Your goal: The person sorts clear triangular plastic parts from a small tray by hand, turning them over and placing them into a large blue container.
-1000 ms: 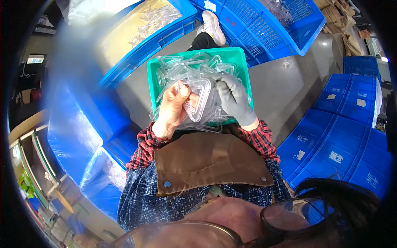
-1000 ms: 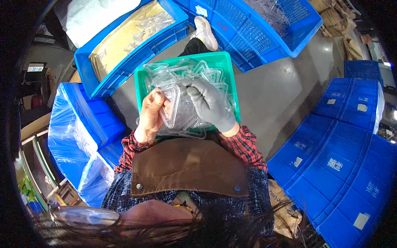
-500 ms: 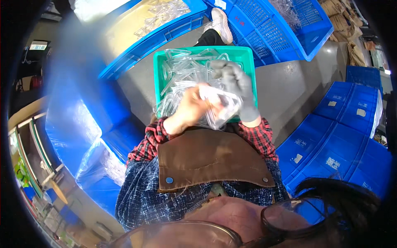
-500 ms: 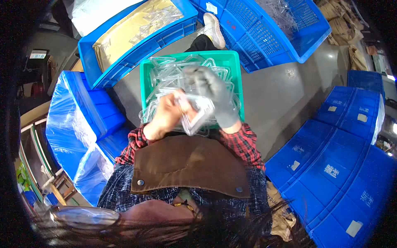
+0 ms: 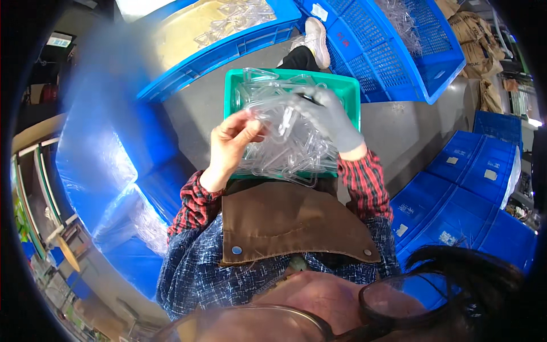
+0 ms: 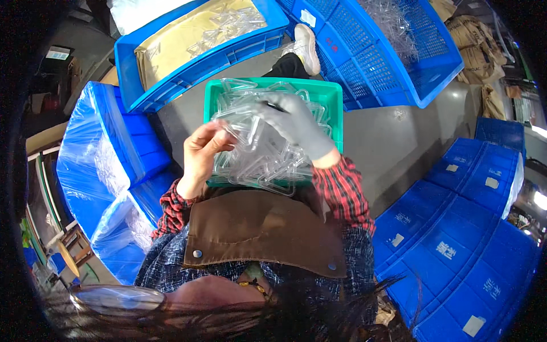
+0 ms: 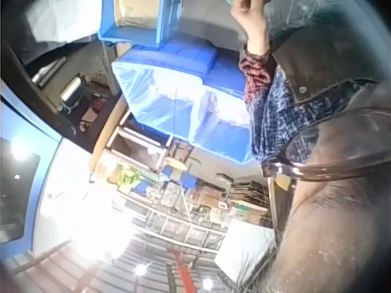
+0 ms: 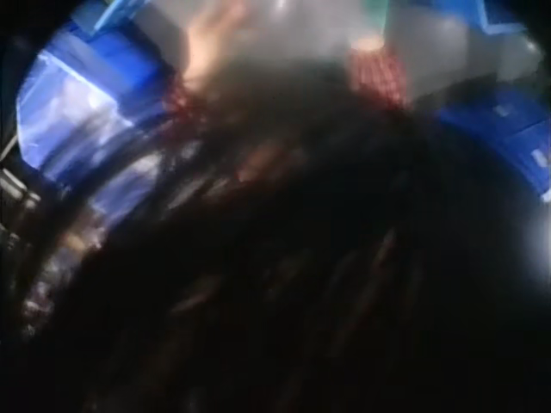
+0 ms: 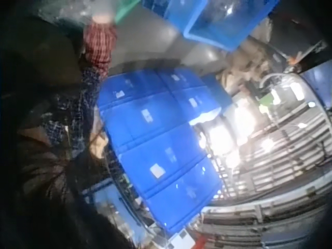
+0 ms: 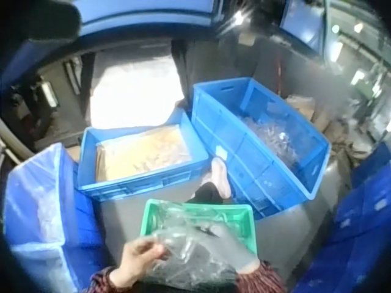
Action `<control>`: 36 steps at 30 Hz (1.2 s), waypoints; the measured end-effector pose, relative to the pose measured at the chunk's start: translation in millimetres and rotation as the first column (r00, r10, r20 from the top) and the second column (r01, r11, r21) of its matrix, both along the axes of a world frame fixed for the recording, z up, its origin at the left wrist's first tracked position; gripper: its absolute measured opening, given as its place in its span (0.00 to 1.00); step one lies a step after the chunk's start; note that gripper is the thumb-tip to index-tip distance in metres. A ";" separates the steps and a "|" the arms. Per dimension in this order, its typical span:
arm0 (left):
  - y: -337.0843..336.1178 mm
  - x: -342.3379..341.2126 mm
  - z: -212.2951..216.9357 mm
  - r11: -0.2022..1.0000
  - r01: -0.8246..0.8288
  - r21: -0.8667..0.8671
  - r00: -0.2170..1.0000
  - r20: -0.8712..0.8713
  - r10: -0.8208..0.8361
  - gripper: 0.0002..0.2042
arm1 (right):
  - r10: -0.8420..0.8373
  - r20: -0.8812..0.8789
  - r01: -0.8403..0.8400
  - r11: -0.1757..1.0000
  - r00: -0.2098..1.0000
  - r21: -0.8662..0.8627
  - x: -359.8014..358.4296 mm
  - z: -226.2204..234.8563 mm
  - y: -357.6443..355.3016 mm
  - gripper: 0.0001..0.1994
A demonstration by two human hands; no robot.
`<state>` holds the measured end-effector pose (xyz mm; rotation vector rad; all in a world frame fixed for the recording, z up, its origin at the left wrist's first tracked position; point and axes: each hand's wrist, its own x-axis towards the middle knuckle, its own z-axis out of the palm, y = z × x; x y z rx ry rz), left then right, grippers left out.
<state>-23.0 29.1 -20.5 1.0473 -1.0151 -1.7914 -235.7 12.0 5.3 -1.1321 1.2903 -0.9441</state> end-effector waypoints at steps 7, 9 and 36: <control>-5.8 79.1 -13.1 0.894 -0.433 0.114 0.890 -0.103 0.444 0.12 | 0.104 -0.811 -0.415 0.892 0.576 -0.181 19.5 -49.8 -60.8 0.09; -8.9 124.0 -24.8 0.783 -0.614 0.099 0.786 -0.013 0.618 0.07 | 0.082 -0.866 -0.427 0.890 0.493 -0.159 15.6 -44.1 -56.0 0.09; 32.7 351.1 -152.7 0.494 -0.861 -0.119 0.477 0.144 0.867 0.12 | -0.304 0.276 0.257 0.947 0.912 0.194 -5.9 -8.3 13.9 0.06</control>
